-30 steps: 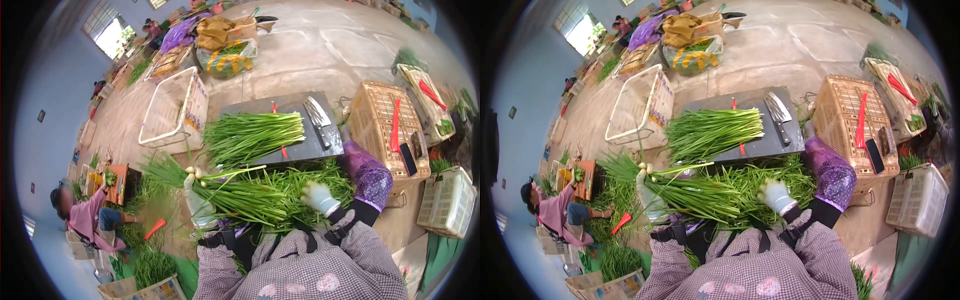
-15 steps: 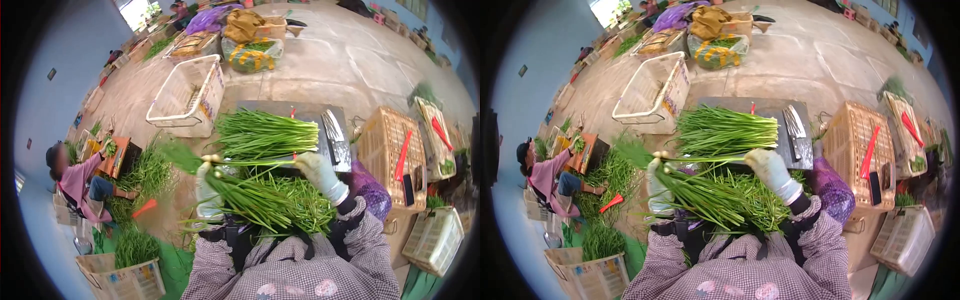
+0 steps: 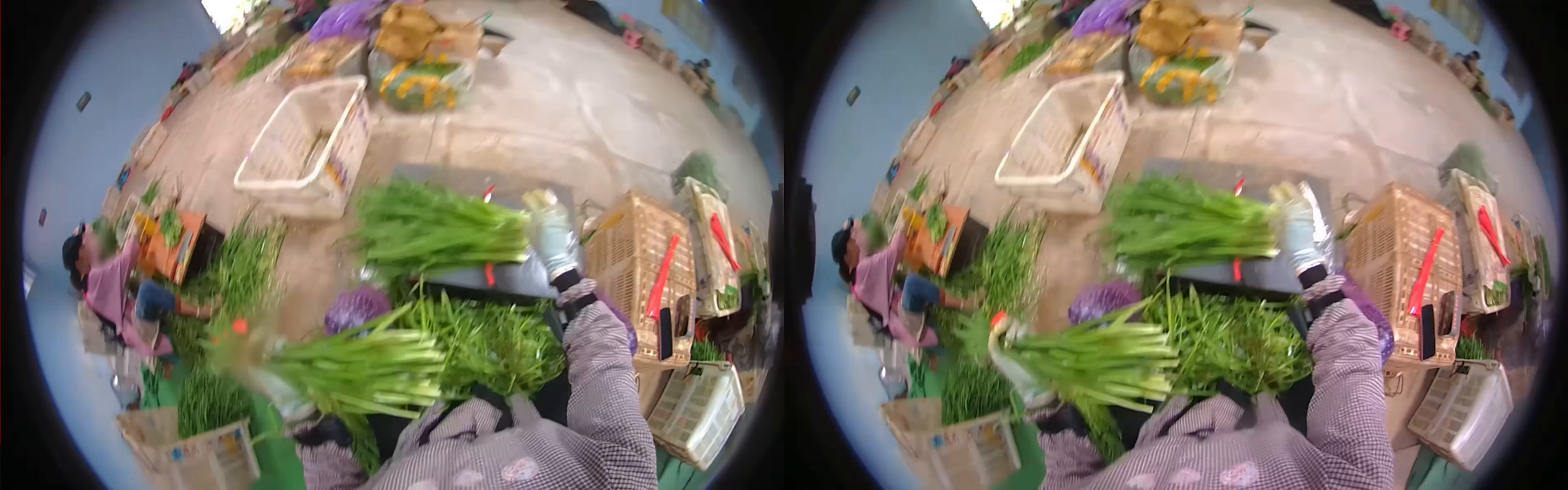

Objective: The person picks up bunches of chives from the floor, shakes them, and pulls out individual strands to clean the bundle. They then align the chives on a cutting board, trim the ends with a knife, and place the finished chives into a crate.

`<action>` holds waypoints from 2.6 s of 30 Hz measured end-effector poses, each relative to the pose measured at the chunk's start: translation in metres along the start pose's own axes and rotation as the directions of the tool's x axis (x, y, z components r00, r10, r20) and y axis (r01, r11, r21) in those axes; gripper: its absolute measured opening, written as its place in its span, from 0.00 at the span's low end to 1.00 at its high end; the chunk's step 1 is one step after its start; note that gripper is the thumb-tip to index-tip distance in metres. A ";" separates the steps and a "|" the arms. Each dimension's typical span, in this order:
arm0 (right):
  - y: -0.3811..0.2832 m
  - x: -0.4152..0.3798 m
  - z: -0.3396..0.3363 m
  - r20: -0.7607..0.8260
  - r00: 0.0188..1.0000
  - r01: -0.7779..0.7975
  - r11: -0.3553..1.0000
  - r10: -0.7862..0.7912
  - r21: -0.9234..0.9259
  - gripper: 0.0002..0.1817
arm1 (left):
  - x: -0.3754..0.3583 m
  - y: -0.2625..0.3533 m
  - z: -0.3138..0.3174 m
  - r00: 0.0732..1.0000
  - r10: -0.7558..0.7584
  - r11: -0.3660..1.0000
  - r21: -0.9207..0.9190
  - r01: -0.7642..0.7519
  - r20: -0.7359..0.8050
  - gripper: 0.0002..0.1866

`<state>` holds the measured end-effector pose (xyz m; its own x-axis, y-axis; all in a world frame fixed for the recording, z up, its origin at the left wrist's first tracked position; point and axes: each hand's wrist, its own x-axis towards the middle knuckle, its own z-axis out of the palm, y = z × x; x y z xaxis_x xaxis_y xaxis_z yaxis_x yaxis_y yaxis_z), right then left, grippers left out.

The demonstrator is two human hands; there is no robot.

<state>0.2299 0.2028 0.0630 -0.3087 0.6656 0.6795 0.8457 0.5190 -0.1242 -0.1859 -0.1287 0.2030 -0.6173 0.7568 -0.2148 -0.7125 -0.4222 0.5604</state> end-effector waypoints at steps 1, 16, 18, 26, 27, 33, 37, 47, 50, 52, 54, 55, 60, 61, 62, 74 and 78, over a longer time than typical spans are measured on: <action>-0.008 -0.005 -0.003 -0.041 0.997 -0.063 0.984 0.071 0.169 0.20 | 0.012 -0.005 -0.012 0.996 0.086 0.991 -0.109 -0.084 0.019 0.08; -0.198 -0.106 -0.093 0.720 0.694 -0.713 0.141 0.003 0.687 0.13 | 0.036 -0.050 -0.041 0.804 0.090 0.960 -0.267 0.088 0.588 0.11; -0.185 -0.135 -0.072 0.482 0.868 -0.467 0.520 0.118 0.715 0.09 | 0.036 -0.043 -0.051 0.809 0.094 0.967 -0.247 0.065 0.580 0.11; -0.212 -0.114 -0.131 0.396 0.913 -0.377 0.583 0.100 0.720 0.04 | 0.030 -0.042 -0.053 0.809 0.109 0.965 -0.256 0.052 0.577 0.13; -0.231 -0.106 -0.132 0.380 0.923 -0.350 0.538 0.060 0.767 0.04 | 0.028 -0.048 -0.045 0.808 0.107 0.965 -0.258 0.056 0.579 0.13; -0.265 -0.092 -0.114 0.372 0.921 -0.184 0.709 -0.118 0.681 0.05 | 0.015 -0.050 -0.019 0.721 0.030 0.994 -0.097 0.053 0.692 0.14; -0.257 -0.078 -0.119 0.313 0.949 -0.257 0.489 -0.035 0.834 0.09 | 0.016 -0.045 -0.033 0.754 0.104 0.986 -0.165 0.006 0.649 0.16; -0.217 -0.071 -0.168 0.588 0.808 -0.552 -0.397 -0.038 0.733 0.09 | 0.017 -0.053 -0.038 0.732 0.109 0.983 -0.184 0.023 0.672 0.14; -0.180 -0.079 -0.177 0.387 0.918 -0.351 -0.632 -0.086 0.691 0.09 | 0.025 -0.048 -0.059 0.740 0.153 0.969 -0.246 0.017 0.656 0.13; -0.136 -0.115 -0.175 0.661 0.744 -0.642 -0.378 -0.096 0.667 0.12 | 0.029 -0.045 -0.077 0.763 0.176 0.950 -0.311 0.034 0.622 0.12; -0.114 -0.158 -0.153 0.826 0.527 -0.620 0.575 -0.199 0.534 0.17 | 0.039 -0.042 -0.101 0.786 0.183 0.923 -0.378 0.069 0.591 0.11; -0.104 -0.192 -0.133 0.789 0.537 -0.155 0.885 -0.297 0.439 0.18 | 0.043 -0.045 -0.111 0.786 0.180 0.921 -0.382 0.076 0.591 0.11; -0.177 -0.097 -0.096 0.587 0.808 -0.221 0.896 -0.054 0.385 0.29 | 0.055 -0.057 -0.141 0.890 0.103 0.895 -0.432 0.111 0.444 0.11; -0.191 -0.084 -0.087 0.449 0.883 -0.139 0.839 -0.135 0.527 0.38 | 0.056 -0.059 -0.140 0.907 0.090 0.869 -0.477 0.130 0.411 0.11; -0.203 -0.085 -0.066 0.402 0.892 -0.111 0.762 -0.207 0.638 0.45 | 0.057 -0.060 -0.141 0.892 0.089 0.864 -0.480 0.153 0.444 0.09; -0.114 -0.184 -0.111 0.981 0.195 -0.035 0.999 0.019 -0.013 0.22 | 0.040 -0.059 -0.145 0.937 -0.009 0.901 -0.403 0.159 0.350 0.05; -0.170 -0.137 -0.131 0.744 0.646 -0.565 0.549 -0.171 0.616 0.26 | 0.041 -0.070 -0.150 0.928 -0.038 0.873 -0.441 0.211 0.370 0.05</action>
<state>0.1858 -0.0471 0.0855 -0.6683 0.7398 -0.0783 0.3703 0.2396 -0.8975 -0.2111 -0.1426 0.0352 -0.4229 0.9030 0.0752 -0.8989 -0.4286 0.0911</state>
